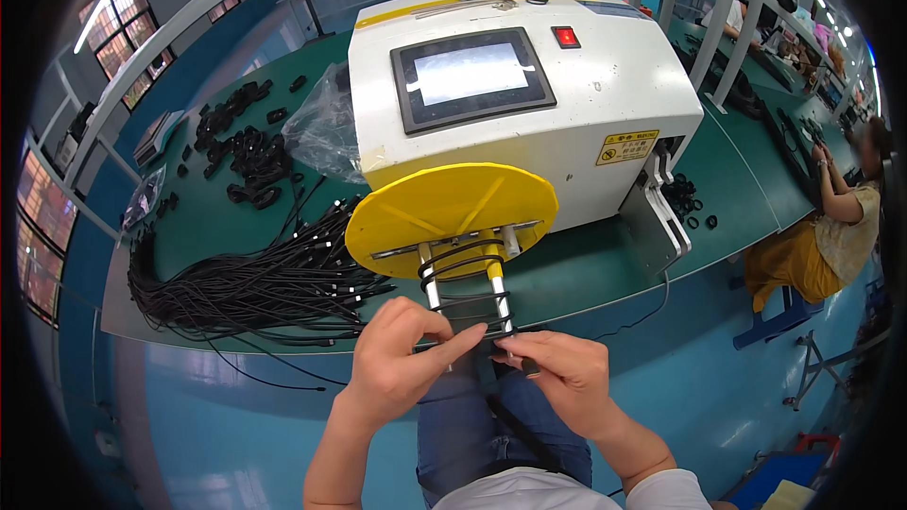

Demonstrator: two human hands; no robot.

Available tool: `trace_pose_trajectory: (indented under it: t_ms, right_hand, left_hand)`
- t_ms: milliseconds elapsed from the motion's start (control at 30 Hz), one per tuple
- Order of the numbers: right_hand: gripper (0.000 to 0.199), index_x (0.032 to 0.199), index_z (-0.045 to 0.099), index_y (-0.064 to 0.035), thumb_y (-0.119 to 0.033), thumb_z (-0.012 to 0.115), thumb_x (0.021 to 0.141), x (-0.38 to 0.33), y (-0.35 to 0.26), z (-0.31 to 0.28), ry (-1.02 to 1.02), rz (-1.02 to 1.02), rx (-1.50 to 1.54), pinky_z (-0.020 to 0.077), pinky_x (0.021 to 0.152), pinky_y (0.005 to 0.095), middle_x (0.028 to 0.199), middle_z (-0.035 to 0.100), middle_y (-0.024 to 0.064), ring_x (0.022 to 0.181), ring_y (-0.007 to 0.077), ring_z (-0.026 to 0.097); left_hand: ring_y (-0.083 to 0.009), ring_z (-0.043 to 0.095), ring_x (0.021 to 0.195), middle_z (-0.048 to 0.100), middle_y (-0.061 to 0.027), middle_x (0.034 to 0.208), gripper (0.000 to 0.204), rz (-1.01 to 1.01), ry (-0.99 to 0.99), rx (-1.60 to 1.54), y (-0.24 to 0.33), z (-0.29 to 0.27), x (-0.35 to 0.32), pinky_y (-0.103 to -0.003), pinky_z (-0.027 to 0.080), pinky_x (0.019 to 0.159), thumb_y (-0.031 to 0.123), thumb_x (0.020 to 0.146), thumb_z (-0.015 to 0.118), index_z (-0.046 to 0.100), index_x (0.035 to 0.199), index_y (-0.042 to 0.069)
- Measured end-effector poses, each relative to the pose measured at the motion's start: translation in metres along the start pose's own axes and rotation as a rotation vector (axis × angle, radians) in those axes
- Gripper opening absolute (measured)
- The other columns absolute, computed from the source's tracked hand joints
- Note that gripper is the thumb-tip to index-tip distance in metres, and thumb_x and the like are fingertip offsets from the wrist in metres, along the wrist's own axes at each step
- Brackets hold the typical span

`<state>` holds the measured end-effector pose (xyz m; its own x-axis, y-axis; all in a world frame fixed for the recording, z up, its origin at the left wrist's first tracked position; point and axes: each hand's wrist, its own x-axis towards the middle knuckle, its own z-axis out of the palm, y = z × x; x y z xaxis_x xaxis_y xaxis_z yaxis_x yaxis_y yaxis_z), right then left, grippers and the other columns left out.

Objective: Winding and bundling electrical cables using an automated winding machine at an assembly station.

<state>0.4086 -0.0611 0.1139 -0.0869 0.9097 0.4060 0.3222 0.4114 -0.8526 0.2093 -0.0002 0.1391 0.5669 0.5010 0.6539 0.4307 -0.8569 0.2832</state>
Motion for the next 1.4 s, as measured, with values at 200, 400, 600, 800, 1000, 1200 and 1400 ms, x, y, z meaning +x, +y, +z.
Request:
trace_pose_trajectory:
  t_ms: [200,400,600,800,1000,1200,1400]
  right_hand:
    - [0.025,0.094,0.069,-0.0006,0.011,0.066,0.072,0.006,0.015,-0.004,0.160,0.011,0.175,0.0523,0.064,0.0244,0.088,0.065,0.0110,0.075,0.0178,0.066]
    - [0.027,0.092,0.069,-0.0005,0.010,0.067,0.067,0.014,-0.003,-0.006,0.136,-0.196,-0.150,0.0513,0.060,0.0243,0.081,0.062,0.0102,0.069,0.0174,0.062]
    - [0.026,0.090,0.066,-0.0002,0.005,0.065,0.065,0.028,-0.008,-0.009,-0.076,-0.563,-0.421,0.0498,0.054,0.0274,0.077,0.057,0.0094,0.065,0.0206,0.060]
    - [0.018,0.084,0.063,-0.0007,0.002,0.065,0.067,0.038,-0.013,-0.014,-0.197,-0.596,-0.459,0.0472,0.053,0.0309,0.074,0.055,0.0095,0.064,0.0236,0.058]
    - [0.019,0.085,0.063,-0.0008,0.000,0.070,0.067,0.042,0.003,-0.013,-0.177,-0.549,-0.345,0.0486,0.058,0.0327,0.080,0.058,0.0111,0.069,0.0256,0.059]
    - [0.022,0.097,0.065,-0.0003,0.000,0.068,0.075,0.041,0.025,-0.019,-0.045,-0.313,-0.112,0.0513,0.065,0.0298,0.091,0.063,0.0100,0.077,0.0194,0.063]
    - [0.026,0.109,0.062,0.0030,0.003,0.060,0.083,0.057,0.072,0.014,0.239,-0.005,0.155,0.0499,0.073,0.0224,0.096,0.064,0.0067,0.083,0.0110,0.062]
  left_hand:
    - [-0.0144,0.050,0.062,0.053,0.0010,0.070,0.032,-0.161,0.117,-0.222,-0.008,0.004,-0.018,-0.025,0.037,0.053,-0.002,0.060,0.075,0.073,0.089,0.010]
    - [-0.0123,0.049,0.064,0.053,-0.0015,0.071,0.028,-0.222,0.161,-0.384,-0.010,0.004,-0.031,-0.022,0.037,0.055,-0.008,0.068,0.069,0.070,0.092,0.006]
    - [-0.0179,0.053,0.070,0.056,-0.0098,0.084,0.037,-0.453,0.515,-0.397,0.019,-0.032,-0.028,-0.024,0.043,0.062,-0.007,0.074,0.061,0.060,0.111,-0.002]
    - [-0.0313,0.052,0.109,0.055,-0.0183,0.118,0.059,-0.343,-0.021,0.126,0.090,-0.038,0.017,-0.040,0.040,0.094,0.010,0.075,0.063,0.045,0.129,-0.005]
    - [-0.0319,0.043,0.125,0.047,-0.0177,0.132,0.053,-0.264,-0.118,0.642,0.055,0.031,0.024,-0.047,0.031,0.105,0.012,0.080,0.057,0.045,0.129,-0.004]
    - [-0.0341,0.044,0.124,0.046,-0.0209,0.131,0.050,-0.305,-0.037,0.705,0.037,0.045,0.018,-0.045,0.035,0.103,0.009,0.080,0.055,0.046,0.127,-0.004]
    - [-0.0368,0.045,0.120,0.048,-0.0222,0.126,0.053,-0.365,-0.041,0.650,0.041,0.047,0.026,-0.042,0.038,0.101,0.004,0.076,0.058,0.045,0.127,-0.006]
